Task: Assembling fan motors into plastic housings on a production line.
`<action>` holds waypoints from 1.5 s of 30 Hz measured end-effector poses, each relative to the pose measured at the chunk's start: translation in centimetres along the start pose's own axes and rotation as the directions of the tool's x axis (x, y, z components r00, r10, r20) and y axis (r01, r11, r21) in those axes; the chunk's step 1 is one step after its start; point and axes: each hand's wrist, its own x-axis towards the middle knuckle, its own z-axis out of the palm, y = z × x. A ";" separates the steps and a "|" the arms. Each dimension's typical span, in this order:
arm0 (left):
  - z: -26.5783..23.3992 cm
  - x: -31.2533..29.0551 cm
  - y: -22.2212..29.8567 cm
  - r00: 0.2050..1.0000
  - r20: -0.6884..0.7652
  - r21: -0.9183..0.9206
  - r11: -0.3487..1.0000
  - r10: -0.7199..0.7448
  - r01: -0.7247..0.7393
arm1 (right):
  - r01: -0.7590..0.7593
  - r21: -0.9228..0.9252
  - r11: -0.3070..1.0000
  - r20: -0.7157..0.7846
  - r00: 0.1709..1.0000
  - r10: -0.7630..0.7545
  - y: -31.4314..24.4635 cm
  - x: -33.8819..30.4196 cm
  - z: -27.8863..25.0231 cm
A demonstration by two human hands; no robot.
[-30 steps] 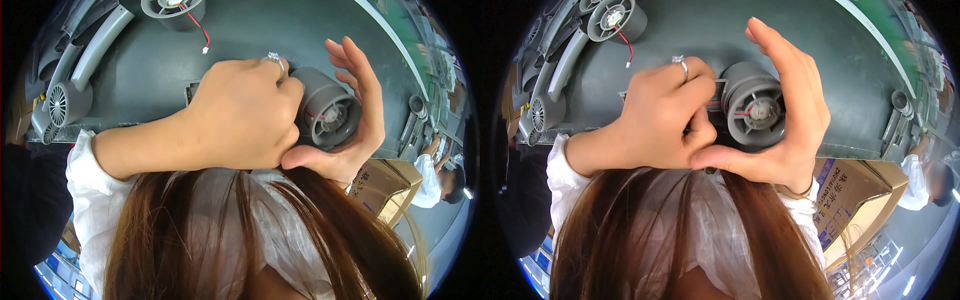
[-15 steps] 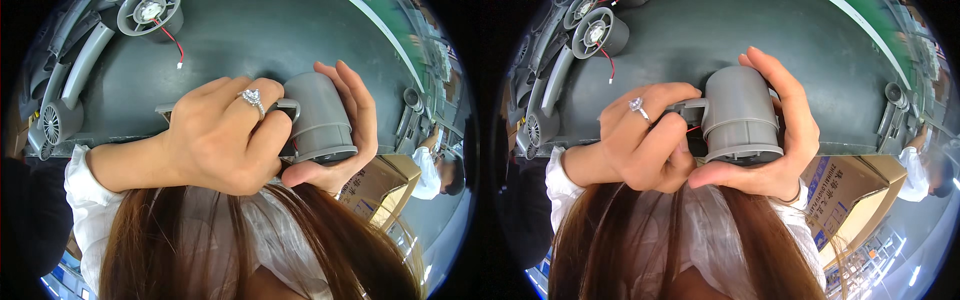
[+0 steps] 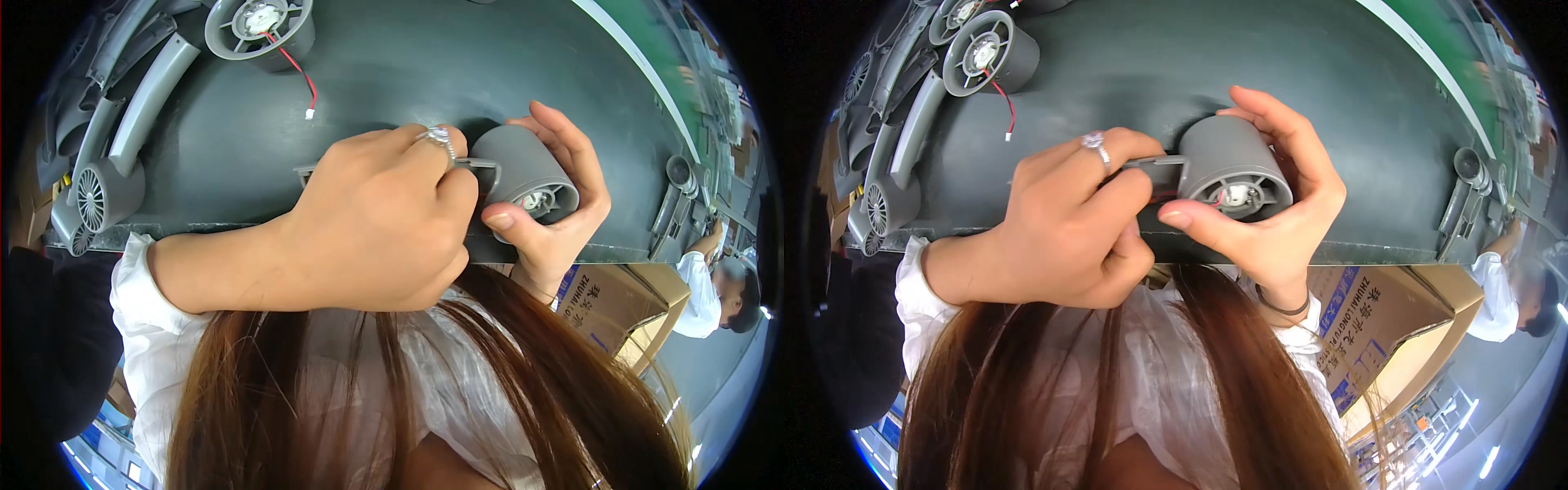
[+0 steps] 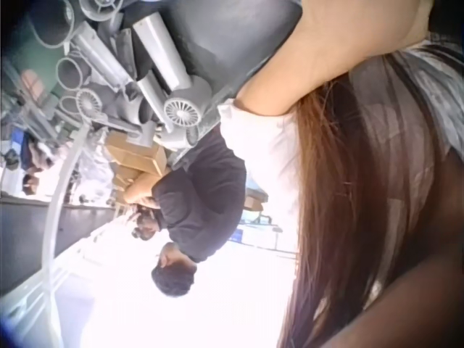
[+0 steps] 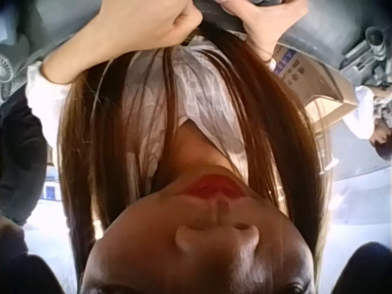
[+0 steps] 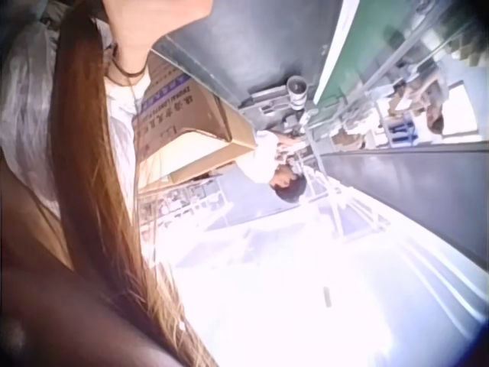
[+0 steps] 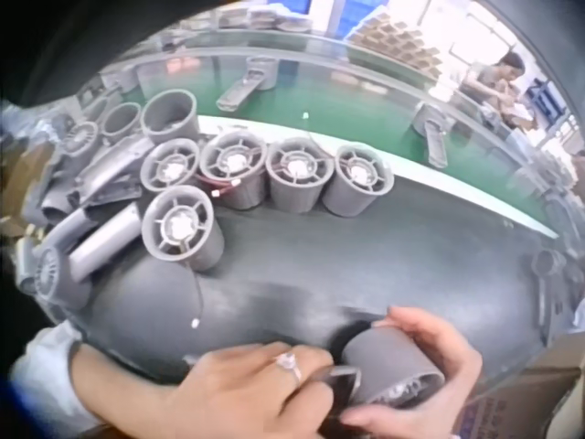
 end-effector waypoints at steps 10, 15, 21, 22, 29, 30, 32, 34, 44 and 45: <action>-1.2 0.4 0.1 0.950 0.289 -0.061 0.988 -0.116 0.140 | -0.085 0.096 0.992 0.067 0.995 0.078 0.0 0.2 -0.7; -0.6 0.3 0.3 0.970 0.202 0.038 0.991 -0.135 0.130 | -0.001 0.025 1.000 0.055 0.998 0.000 -0.4 0.2 -0.3; -0.5 0.3 -0.2 0.964 0.218 -0.013 0.987 -0.155 0.162 | -0.002 0.085 0.996 0.027 1.000 0.000 0.9 0.2 -0.1; -0.6 0.4 -0.2 0.961 0.221 -0.059 0.981 -0.168 0.185 | -0.003 0.087 0.996 0.027 1.000 0.001 0.9 0.2 0.0; -0.6 0.2 -0.5 0.961 0.200 -0.125 0.967 -0.193 0.221 | -0.069 0.162 0.984 -0.032 0.997 0.075 0.8 0.3 -0.1; -0.6 0.2 -0.4 0.962 0.186 -0.117 0.968 -0.200 0.223 | -0.082 0.163 0.983 -0.033 0.996 0.088 0.9 0.3 -0.2; -0.7 0.2 -0.3 0.965 0.170 -0.107 0.969 -0.201 0.221 | -0.083 0.159 0.984 -0.048 0.995 0.091 0.8 0.3 -0.1; -0.7 0.2 -0.3 0.969 0.146 -0.100 0.971 -0.201 0.217 | -0.081 0.152 0.985 -0.066 0.994 0.092 0.6 0.4 -0.1; -0.7 0.2 -0.2 0.975 0.119 -0.106 0.974 -0.188 0.201 | -0.116 0.169 0.979 -0.076 0.989 0.130 0.3 0.1 -0.3; -0.8 0.2 -0.2 0.973 0.130 -0.106 0.973 -0.189 0.203 | -0.131 0.166 0.977 -0.071 0.987 0.144 0.2 0.1 -0.4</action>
